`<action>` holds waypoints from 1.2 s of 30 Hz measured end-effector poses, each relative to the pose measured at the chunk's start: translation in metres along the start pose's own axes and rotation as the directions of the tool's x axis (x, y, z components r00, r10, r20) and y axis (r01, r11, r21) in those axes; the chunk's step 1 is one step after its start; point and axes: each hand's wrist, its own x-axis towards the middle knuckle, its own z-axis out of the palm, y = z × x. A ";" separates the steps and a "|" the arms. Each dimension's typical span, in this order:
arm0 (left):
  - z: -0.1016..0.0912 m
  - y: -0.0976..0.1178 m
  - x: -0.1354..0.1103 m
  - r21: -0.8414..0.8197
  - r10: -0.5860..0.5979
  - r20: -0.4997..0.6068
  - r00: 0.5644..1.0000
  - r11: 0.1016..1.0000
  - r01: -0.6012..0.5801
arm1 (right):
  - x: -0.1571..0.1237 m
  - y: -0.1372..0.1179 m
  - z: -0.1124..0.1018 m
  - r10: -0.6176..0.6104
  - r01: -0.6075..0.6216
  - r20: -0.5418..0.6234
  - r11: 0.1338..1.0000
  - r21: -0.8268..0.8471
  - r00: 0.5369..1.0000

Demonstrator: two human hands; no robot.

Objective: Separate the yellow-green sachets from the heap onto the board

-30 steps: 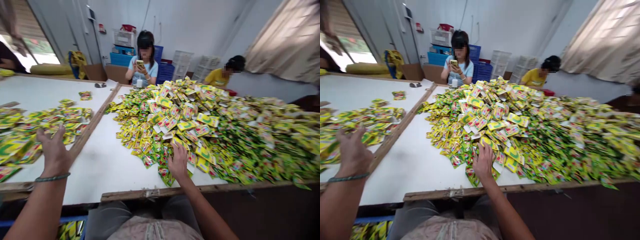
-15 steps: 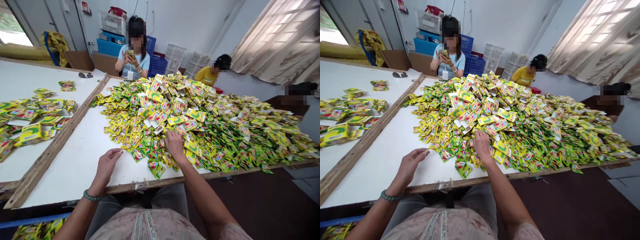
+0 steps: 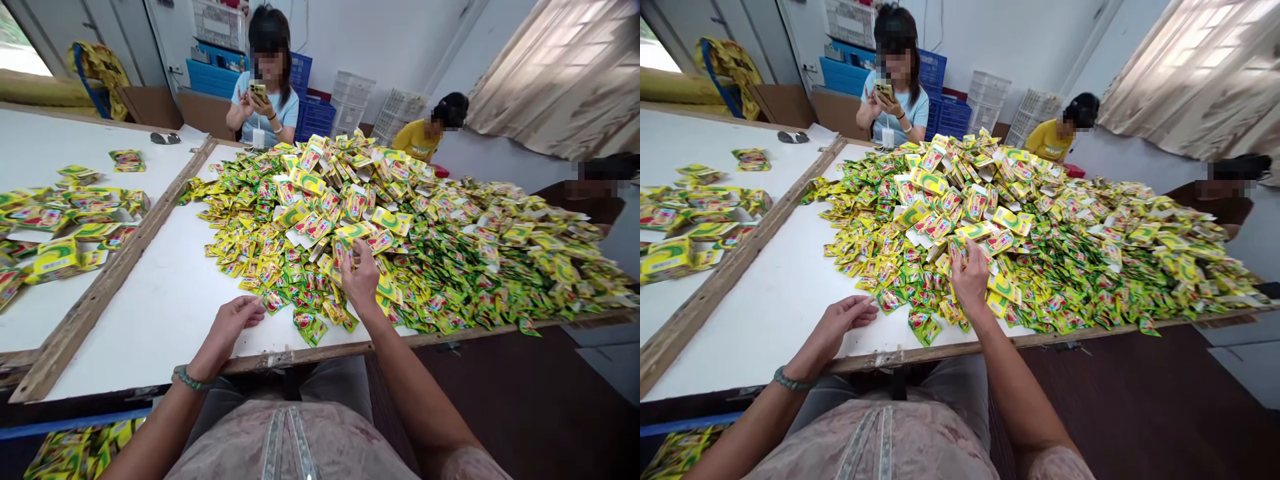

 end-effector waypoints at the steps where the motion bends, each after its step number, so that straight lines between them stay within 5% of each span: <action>1: 0.006 0.000 -0.003 -0.027 -0.056 0.068 0.996 0.998 0.058 | -0.008 -0.012 -0.002 0.083 -0.077 -0.033 0.986 0.150 0.996; 3: 0.021 -0.002 -0.007 -0.120 -0.131 0.245 0.961 0.979 0.164 | -0.032 -0.039 -0.001 0.213 -0.222 0.070 0.863 0.454 0.974; 5: 0.034 -0.005 -0.010 -0.284 -0.077 0.333 0.940 0.942 0.178 | -0.061 -0.060 0.006 0.236 -0.368 0.290 0.709 0.601 0.928; 8: 0.036 -0.009 -0.006 -0.463 0.051 0.166 0.985 0.886 0.033 | -0.094 -0.065 0.009 0.195 -0.460 0.473 0.700 0.547 0.859; 10: 0.024 -0.010 0.000 -0.410 0.055 -0.016 0.998 0.910 -0.057 | -0.102 -0.049 0.001 0.136 -0.365 0.501 0.844 0.393 0.854; 13: -0.005 -0.002 0.008 -0.124 0.067 -0.187 0.980 0.988 -0.091 | -0.094 -0.016 -0.011 -0.004 -0.049 0.502 0.995 0.091 0.865; 16: -0.029 0.017 0.012 0.153 0.143 -0.070 0.987 0.979 -0.131 | -0.084 0.004 -0.007 -0.106 0.167 0.582 0.985 -0.053 0.806; 21: -0.037 0.041 0.013 0.474 0.224 0.186 0.957 0.833 -0.287 | -0.083 0.006 0.023 -0.148 0.227 0.574 0.972 -0.068 0.806; 23: -0.030 0.034 0.014 0.528 0.206 0.222 0.953 0.796 -0.295 | -0.082 0.004 0.028 -0.126 0.159 0.531 0.987 -0.017 0.838; 26: -0.014 0.008 0.013 0.490 0.184 0.218 0.958 0.828 -0.271 | -0.078 0.002 0.027 0.101 -0.143 0.447 0.988 0.061 0.889; 28: -0.007 -0.010 0.010 0.433 0.187 0.209 0.960 0.862 -0.262 | -0.074 -0.003 0.025 0.268 -0.393 0.478 0.902 0.181 0.836; 31: -0.006 -0.024 0.004 0.356 0.207 0.185 0.961 0.897 -0.262 | -0.072 -0.016 0.025 0.303 -0.622 0.617 0.672 0.401 0.726; 33: -0.012 -0.022 0.002 0.311 0.226 0.155 0.962 0.913 -0.265 | -0.072 -0.025 0.028 0.259 -0.665 0.663 0.571 0.481 0.702; 36: -0.028 -0.014 0.002 0.262 0.238 0.119 0.964 0.929 -0.262 | -0.072 -0.035 0.034 0.193 -0.626 0.667 0.598 0.502 0.719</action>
